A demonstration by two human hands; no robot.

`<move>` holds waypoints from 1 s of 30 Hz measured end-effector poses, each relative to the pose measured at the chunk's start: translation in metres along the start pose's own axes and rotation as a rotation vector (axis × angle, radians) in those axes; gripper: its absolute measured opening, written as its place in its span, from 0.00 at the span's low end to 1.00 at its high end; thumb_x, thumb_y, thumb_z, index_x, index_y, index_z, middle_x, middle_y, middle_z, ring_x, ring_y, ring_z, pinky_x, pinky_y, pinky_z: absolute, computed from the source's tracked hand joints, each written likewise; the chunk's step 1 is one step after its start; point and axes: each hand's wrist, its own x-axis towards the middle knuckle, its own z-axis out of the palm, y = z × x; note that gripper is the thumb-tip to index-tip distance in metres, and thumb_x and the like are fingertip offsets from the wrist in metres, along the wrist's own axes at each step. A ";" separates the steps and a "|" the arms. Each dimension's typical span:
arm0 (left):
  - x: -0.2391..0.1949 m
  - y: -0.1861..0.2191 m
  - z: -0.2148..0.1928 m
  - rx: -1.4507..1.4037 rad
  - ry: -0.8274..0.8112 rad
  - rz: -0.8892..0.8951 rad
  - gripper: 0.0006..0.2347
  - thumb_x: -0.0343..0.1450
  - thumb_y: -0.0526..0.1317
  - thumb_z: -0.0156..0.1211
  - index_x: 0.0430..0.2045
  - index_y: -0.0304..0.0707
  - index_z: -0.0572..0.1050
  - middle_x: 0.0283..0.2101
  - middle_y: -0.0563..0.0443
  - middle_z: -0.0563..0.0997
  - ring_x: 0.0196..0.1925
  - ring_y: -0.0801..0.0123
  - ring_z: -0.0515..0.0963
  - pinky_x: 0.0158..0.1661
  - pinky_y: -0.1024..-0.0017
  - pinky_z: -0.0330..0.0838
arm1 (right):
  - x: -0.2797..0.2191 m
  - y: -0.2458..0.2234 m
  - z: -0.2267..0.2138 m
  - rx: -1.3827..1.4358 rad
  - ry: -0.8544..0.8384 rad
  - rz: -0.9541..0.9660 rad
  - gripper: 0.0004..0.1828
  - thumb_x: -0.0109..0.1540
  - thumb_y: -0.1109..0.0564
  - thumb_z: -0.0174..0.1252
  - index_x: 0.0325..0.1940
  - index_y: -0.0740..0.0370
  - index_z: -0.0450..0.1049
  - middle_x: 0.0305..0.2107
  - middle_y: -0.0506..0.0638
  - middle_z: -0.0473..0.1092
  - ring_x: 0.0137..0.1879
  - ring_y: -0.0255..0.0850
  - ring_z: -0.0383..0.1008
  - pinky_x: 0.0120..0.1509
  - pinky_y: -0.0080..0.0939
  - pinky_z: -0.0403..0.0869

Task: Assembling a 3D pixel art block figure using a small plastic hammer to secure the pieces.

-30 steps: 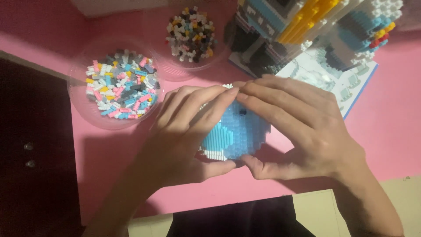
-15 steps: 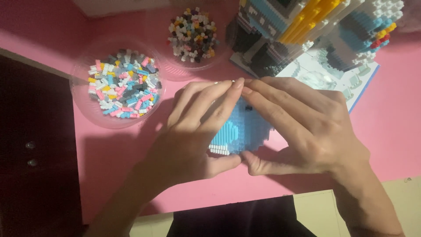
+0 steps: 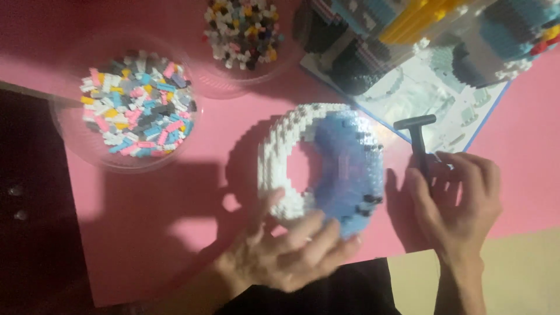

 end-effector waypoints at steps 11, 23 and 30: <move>0.042 -0.073 -0.014 -0.745 -0.330 -0.349 0.63 0.56 0.75 0.81 0.76 0.34 0.48 0.82 0.34 0.58 0.86 0.41 0.64 0.84 0.38 0.61 | -0.017 0.024 -0.022 -0.090 -0.169 0.277 0.08 0.80 0.68 0.59 0.64 0.71 0.76 0.40 0.60 0.76 0.41 0.47 0.75 0.48 0.46 0.73; 0.026 -0.026 -0.006 -0.367 -0.027 -0.487 0.63 0.56 0.91 0.41 0.81 0.45 0.46 0.80 0.36 0.68 0.85 0.40 0.75 0.85 0.14 0.63 | -0.039 0.056 -0.021 0.926 0.143 0.441 0.19 0.75 0.37 0.57 0.48 0.53 0.68 0.46 0.43 0.63 0.44 0.35 0.58 0.57 0.43 0.64; 0.044 -0.056 -0.023 -0.725 -0.382 -0.368 0.59 0.57 0.73 0.80 0.73 0.30 0.54 0.76 0.35 0.68 0.78 0.45 0.73 0.72 0.48 0.67 | -0.040 0.039 -0.038 1.198 0.009 0.443 0.07 0.71 0.40 0.47 0.39 0.28 0.67 0.30 0.37 0.43 0.39 0.35 0.40 0.50 0.40 0.50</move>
